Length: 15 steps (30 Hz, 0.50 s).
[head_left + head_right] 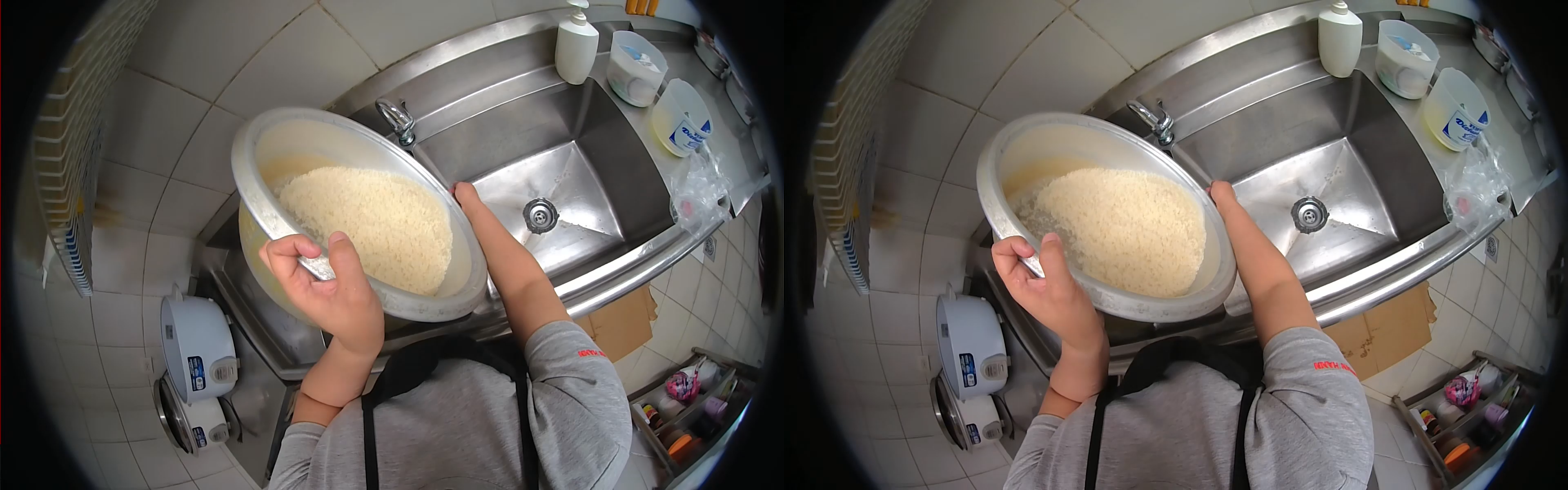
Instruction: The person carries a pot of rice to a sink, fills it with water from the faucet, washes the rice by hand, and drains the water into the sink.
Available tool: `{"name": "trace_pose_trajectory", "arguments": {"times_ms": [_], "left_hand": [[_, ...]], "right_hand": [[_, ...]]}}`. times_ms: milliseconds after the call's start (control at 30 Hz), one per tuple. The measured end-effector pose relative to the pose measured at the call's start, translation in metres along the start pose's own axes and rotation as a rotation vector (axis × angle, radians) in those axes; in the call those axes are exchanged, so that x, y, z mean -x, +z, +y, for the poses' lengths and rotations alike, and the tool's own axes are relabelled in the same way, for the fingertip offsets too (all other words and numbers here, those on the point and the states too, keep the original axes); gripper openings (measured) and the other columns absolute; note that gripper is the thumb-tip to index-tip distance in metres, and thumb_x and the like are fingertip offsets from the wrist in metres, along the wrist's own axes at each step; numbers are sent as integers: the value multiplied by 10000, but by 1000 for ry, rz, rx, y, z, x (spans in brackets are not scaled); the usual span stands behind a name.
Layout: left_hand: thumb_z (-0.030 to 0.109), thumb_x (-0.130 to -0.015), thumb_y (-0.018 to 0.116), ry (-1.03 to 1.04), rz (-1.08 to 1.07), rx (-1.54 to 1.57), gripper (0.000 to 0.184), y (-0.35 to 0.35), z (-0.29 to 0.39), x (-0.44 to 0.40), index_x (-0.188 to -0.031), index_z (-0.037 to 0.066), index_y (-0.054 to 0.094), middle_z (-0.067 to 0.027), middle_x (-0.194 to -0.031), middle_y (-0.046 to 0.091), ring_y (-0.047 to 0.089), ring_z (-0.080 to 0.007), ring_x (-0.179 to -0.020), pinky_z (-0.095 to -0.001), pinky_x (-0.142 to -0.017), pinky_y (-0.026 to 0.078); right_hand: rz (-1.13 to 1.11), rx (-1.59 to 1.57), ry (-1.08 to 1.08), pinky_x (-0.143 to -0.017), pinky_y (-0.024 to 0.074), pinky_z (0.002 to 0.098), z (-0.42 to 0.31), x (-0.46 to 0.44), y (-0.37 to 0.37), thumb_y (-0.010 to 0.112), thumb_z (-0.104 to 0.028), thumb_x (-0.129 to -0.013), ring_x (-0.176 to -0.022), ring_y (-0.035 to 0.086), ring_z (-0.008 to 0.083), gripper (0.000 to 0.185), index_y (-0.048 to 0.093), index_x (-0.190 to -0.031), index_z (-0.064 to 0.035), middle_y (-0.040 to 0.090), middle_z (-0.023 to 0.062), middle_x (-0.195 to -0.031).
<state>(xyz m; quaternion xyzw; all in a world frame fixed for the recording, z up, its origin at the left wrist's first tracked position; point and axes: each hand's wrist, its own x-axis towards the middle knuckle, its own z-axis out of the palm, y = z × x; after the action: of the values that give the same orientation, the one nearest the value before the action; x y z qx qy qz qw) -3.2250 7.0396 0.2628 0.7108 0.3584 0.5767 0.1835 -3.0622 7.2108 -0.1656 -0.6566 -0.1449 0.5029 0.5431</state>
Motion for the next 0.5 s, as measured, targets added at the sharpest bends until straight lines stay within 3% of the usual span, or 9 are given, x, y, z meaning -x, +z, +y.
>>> {"name": "trace_pose_trajectory", "arguments": {"times_ms": [67, 500], "left_hand": [[-11, -739, 501, 1, 0, 6, 183, 1, 0, 0, -791, 48, 336, -40, -831, 285, 305, -123, -792, -260, -789, 256], [-1, -764, 495, 37, 35, -63, 169, 3, 0, 0, -783, 50, 335, -18, -816, 319, 323, -98, -771, -222, -758, 291]], "right_hand": [[18, -164, 117, -628, 401, 328, -41, 49, -8, 459, -239, -878, -631, 500, 183, 303, 588, -723, -13, 580, 87, -695], [-44, -89, 49, -628, 396, 313, -23, 23, -2, 490, -250, -869, -629, 493, 160, 314, 589, -709, 1, 573, 67, -684]]}}
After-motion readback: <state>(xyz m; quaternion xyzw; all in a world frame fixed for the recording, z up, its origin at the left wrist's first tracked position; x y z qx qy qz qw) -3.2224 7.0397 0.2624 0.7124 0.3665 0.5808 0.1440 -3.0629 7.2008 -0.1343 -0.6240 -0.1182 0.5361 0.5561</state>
